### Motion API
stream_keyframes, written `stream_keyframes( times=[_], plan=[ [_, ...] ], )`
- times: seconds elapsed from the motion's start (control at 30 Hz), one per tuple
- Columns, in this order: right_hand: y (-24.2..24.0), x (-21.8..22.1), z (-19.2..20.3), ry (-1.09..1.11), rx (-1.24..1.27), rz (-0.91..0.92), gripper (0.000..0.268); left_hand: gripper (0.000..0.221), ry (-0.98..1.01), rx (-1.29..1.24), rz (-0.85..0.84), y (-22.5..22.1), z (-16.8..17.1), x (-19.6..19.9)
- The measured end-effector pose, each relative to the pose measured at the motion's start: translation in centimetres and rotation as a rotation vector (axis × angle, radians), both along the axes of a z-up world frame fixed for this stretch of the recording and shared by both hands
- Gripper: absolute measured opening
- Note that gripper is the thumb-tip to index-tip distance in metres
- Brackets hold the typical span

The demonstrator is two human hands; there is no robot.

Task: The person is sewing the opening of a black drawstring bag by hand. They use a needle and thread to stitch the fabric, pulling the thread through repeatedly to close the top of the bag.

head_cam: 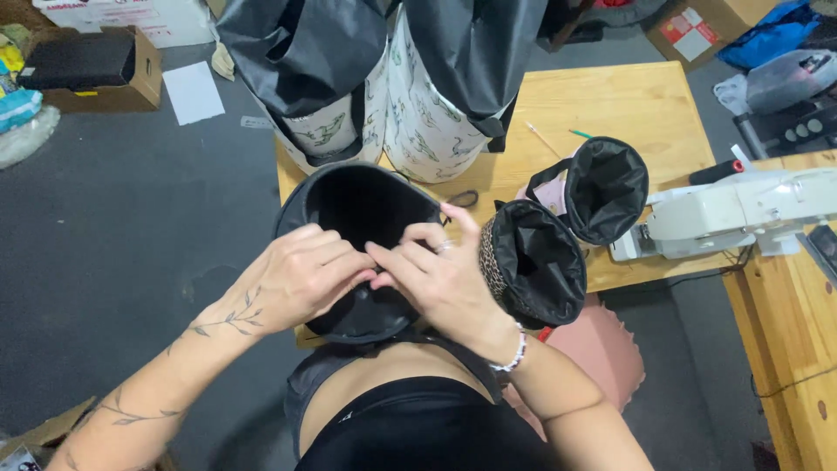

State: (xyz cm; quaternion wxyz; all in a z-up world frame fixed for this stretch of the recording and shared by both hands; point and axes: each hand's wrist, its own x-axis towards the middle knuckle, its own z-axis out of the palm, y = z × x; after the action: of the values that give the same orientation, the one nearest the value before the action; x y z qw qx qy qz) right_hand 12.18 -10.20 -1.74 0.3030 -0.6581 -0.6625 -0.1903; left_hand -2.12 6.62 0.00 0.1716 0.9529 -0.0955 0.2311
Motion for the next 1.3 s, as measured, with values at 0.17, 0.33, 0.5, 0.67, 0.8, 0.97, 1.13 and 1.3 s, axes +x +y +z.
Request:
stream_keyframes(
  times=[0.17, 0.33, 0.5, 0.67, 0.8, 0.97, 1.13, 1.3],
  plan=[
    [-0.8, 1.0, 1.7, -0.033, 0.02, 0.034, 0.025, 0.022, -0.095, 0.107, -0.087, 0.6, 0.9, 0.1],
    [-1.8, 1.9, 2.5, -0.032, -0.001, 0.047, 0.025, 0.027, -0.149, 0.188, -0.152, 1.4, 1.8, 1.0],
    [-2.8, 2.7, 1.5, -0.012, -0.055, 0.106, 0.025, 0.033, -0.246, 0.316, -0.169, 1.8, 2.6, 1.6],
    [-3.3, 3.7, 2.1, -0.064, -0.07, 0.13, 0.028, 0.037, -0.229, 0.383, -0.145, 3.4, 3.1, 1.2],
    [-4.0, 4.7, 2.9, -0.1, -0.106, 0.134, 0.029, 0.039, -0.19, 0.437, -0.108, 5.2, 3.2, 0.8],
    [-5.0, 6.3, 4.8, -0.133, -0.225, 0.195, 0.022, 0.035, -0.166, 0.542, -0.093, 8.0, 4.9, 0.1],
    [-4.8, 7.3, 5.8, -0.13, -0.312, 0.29, 0.022, 0.029, -0.16, 0.664, -0.112, 8.5, 5.0, 0.1],
    [-3.0, 7.0, 4.9, -0.155, -0.329, 0.197, 0.014, 0.04, -0.162, 0.524, -0.206, 4.6, 3.6, 1.4]
  ],
)
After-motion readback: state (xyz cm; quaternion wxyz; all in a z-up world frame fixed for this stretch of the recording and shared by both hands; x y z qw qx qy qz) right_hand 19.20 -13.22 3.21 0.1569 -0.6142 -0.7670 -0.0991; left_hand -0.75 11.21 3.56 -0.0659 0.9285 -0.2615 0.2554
